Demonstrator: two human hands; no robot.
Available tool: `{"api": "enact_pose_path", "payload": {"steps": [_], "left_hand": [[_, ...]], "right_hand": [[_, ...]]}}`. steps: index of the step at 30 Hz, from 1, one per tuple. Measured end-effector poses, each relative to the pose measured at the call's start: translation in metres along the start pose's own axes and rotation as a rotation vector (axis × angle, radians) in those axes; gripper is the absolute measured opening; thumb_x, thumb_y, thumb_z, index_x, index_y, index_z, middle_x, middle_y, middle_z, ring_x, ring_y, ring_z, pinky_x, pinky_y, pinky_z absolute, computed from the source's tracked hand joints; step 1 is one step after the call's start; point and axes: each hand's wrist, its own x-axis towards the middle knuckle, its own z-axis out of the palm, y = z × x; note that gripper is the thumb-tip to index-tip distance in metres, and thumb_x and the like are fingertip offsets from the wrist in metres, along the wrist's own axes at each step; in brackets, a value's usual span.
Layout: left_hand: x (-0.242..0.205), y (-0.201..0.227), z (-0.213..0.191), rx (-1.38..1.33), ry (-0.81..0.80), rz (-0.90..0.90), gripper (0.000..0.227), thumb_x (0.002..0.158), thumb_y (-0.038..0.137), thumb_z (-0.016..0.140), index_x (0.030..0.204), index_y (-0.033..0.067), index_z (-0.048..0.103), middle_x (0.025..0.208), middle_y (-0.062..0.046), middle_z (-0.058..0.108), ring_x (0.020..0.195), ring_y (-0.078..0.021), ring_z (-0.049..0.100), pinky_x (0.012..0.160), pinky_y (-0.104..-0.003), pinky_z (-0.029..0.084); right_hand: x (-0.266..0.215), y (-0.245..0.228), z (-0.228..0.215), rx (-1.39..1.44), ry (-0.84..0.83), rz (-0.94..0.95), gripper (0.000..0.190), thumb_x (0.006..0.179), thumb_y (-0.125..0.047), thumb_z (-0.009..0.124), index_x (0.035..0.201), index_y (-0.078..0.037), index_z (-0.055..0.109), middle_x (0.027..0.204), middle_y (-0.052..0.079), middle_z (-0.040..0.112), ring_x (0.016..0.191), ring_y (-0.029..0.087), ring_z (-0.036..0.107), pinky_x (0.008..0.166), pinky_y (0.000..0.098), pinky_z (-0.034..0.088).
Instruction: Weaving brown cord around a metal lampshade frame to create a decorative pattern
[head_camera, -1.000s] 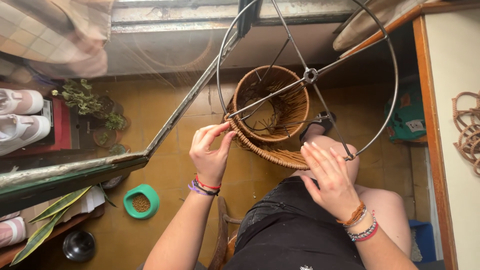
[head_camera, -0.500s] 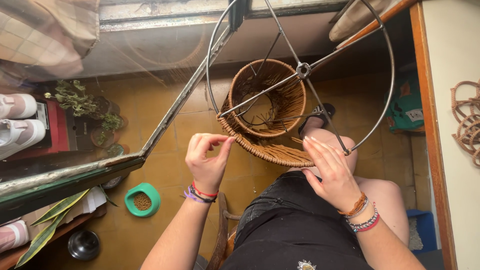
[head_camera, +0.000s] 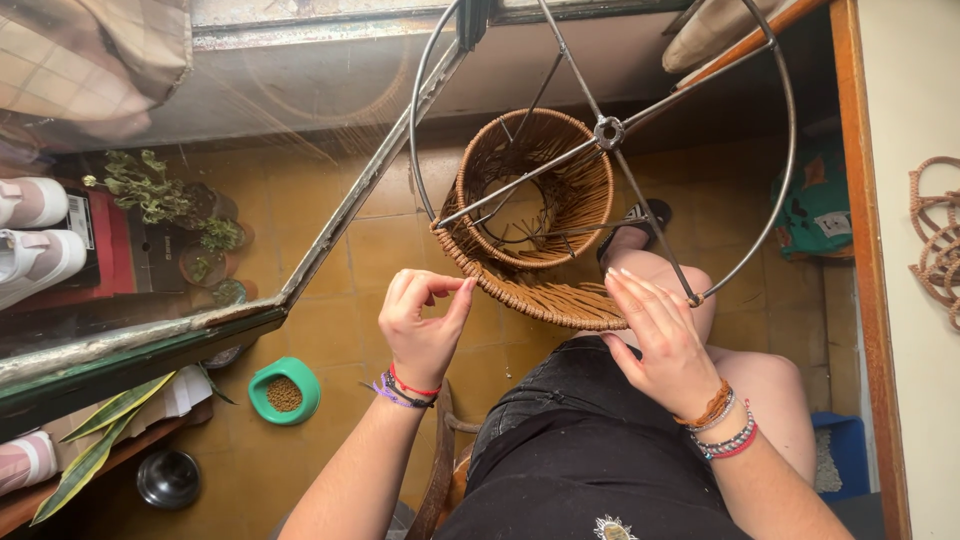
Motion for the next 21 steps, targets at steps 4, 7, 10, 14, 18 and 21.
{"api": "enact_pose_path", "payload": {"steps": [4, 7, 10, 14, 18, 21], "left_hand": [[0.004, 0.01, -0.002, -0.004, -0.012, 0.021, 0.014, 0.08, 0.012, 0.088, 0.075, 0.015, 0.074, 0.064, 0.0, 0.057, 0.06, -0.0179, 0.053, 0.06, -0.029, 0.047], [0.001, 0.015, -0.001, -0.005, -0.033, 0.03, 0.015, 0.08, 0.014, 0.088, 0.075, 0.0155, 0.074, 0.062, 0.001, 0.056, 0.06, -0.0177, 0.053, 0.061, -0.029, 0.047], [-0.002, 0.018, 0.0, -0.027, -0.053, 0.027, 0.014, 0.079, 0.015, 0.088, 0.074, 0.0153, 0.075, 0.059, 0.0, 0.048, 0.057, -0.0192, 0.05, 0.061, -0.03, 0.047], [-0.007, 0.018, 0.002, -0.036, -0.09, 0.017, 0.014, 0.08, 0.016, 0.087, 0.074, 0.0154, 0.074, 0.058, 0.001, 0.043, 0.057, -0.0196, 0.049, 0.062, -0.031, 0.047], [-0.01, 0.015, 0.004, -0.024, -0.099, 0.021, 0.014, 0.08, 0.016, 0.086, 0.075, 0.0161, 0.074, 0.058, 0.001, 0.041, 0.057, -0.02, 0.049, 0.062, -0.031, 0.047], [-0.011, 0.013, 0.006, -0.027, -0.098, 0.021, 0.014, 0.081, 0.017, 0.086, 0.075, 0.0159, 0.074, 0.058, 0.001, 0.04, 0.057, -0.0201, 0.049, 0.062, -0.031, 0.048]], "right_hand": [[0.001, -0.002, -0.001, -0.003, 0.004, 0.003, 0.073, 0.085, -0.025, 0.072, 0.153, -0.011, 0.049, 0.149, 0.011, 0.056, 0.137, 0.028, 0.053, 0.111, 0.044, 0.038], [0.001, -0.001, -0.001, 0.002, -0.008, -0.002, 0.072, 0.086, -0.025, 0.07, 0.153, -0.01, 0.047, 0.149, 0.012, 0.055, 0.137, 0.028, 0.053, 0.111, 0.0439, 0.038], [0.001, -0.002, -0.002, -0.005, -0.006, 0.0, 0.073, 0.085, -0.024, 0.071, 0.152, -0.009, 0.048, 0.15, 0.011, 0.055, 0.138, 0.028, 0.053, 0.112, 0.0439, 0.038], [0.0, -0.003, -0.003, -0.001, -0.016, 0.013, 0.073, 0.085, -0.024, 0.072, 0.152, -0.009, 0.048, 0.15, 0.011, 0.055, 0.138, 0.028, 0.052, 0.112, 0.045, 0.037], [0.0, -0.003, -0.002, -0.008, -0.023, 0.016, 0.072, 0.085, -0.024, 0.072, 0.151, -0.008, 0.049, 0.149, 0.011, 0.056, 0.138, 0.028, 0.053, 0.113, 0.0457, 0.036], [-0.001, -0.002, -0.001, -0.008, -0.021, 0.019, 0.072, 0.085, -0.024, 0.072, 0.151, -0.009, 0.05, 0.149, 0.011, 0.055, 0.138, 0.028, 0.052, 0.114, 0.046, 0.036]]}}
